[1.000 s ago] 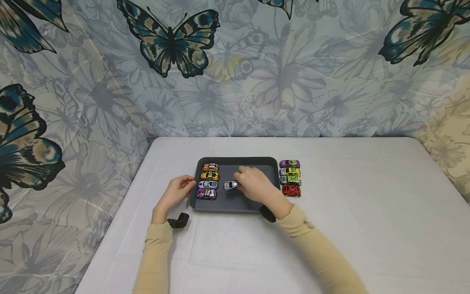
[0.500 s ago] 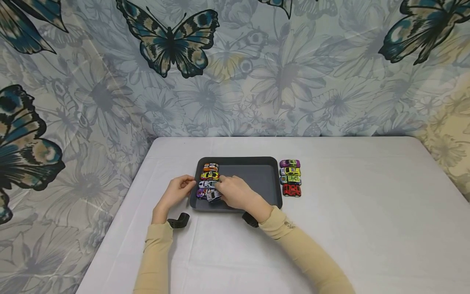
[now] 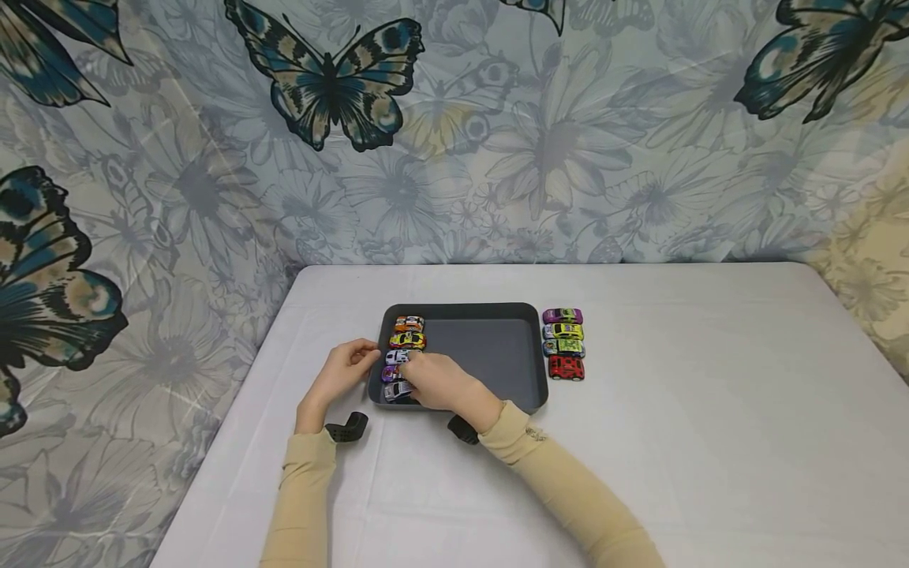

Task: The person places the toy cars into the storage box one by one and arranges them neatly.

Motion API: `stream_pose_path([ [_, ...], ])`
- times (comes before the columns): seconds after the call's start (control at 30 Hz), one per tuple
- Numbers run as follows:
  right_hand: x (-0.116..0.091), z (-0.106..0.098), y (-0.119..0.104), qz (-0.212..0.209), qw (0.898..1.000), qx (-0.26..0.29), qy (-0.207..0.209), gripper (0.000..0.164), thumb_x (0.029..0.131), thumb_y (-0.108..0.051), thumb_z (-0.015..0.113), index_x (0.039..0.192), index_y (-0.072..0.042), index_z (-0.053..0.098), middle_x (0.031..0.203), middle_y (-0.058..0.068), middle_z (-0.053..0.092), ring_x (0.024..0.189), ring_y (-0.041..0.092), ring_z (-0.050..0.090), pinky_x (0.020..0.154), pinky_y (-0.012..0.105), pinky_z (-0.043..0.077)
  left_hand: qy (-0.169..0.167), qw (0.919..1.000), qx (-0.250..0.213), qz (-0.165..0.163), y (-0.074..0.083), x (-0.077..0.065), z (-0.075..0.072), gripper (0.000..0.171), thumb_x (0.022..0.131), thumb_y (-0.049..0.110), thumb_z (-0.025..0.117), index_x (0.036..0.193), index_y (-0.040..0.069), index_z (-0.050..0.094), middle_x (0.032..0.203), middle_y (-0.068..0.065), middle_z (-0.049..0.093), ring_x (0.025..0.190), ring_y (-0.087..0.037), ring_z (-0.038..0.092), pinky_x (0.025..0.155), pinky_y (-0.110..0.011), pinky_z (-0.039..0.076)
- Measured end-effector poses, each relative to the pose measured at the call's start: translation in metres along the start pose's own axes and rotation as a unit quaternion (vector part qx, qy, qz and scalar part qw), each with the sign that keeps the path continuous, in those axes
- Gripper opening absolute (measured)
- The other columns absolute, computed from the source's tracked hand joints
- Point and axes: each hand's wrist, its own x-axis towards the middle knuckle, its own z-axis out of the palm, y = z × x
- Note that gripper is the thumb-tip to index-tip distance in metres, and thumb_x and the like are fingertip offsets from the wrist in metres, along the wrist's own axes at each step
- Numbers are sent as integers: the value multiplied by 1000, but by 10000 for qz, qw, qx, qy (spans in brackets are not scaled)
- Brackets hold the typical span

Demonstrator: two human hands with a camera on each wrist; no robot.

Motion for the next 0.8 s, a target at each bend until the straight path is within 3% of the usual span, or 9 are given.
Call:
stream_pose_path([
  [0.4,9,9,1,85,9986,516,-43,13,75,-8,75,85,-5,66,80,3,57,67,12,51,59,29,46,-27,10000,-3,21,1,0,0,22,93,10,56,107,-5,61,86,-13,63,67,-17,60,59,-26,50],
  [0.8,12,13,-2,32,9977,673,-43,8,74,-5,75,78,-6,67,75,3,62,67,14,56,61,28,47,-9,10000,24,16,2,-1,-1,21,92,9,57,107,-6,61,86,-13,64,68,-18,61,58,-26,51],
])
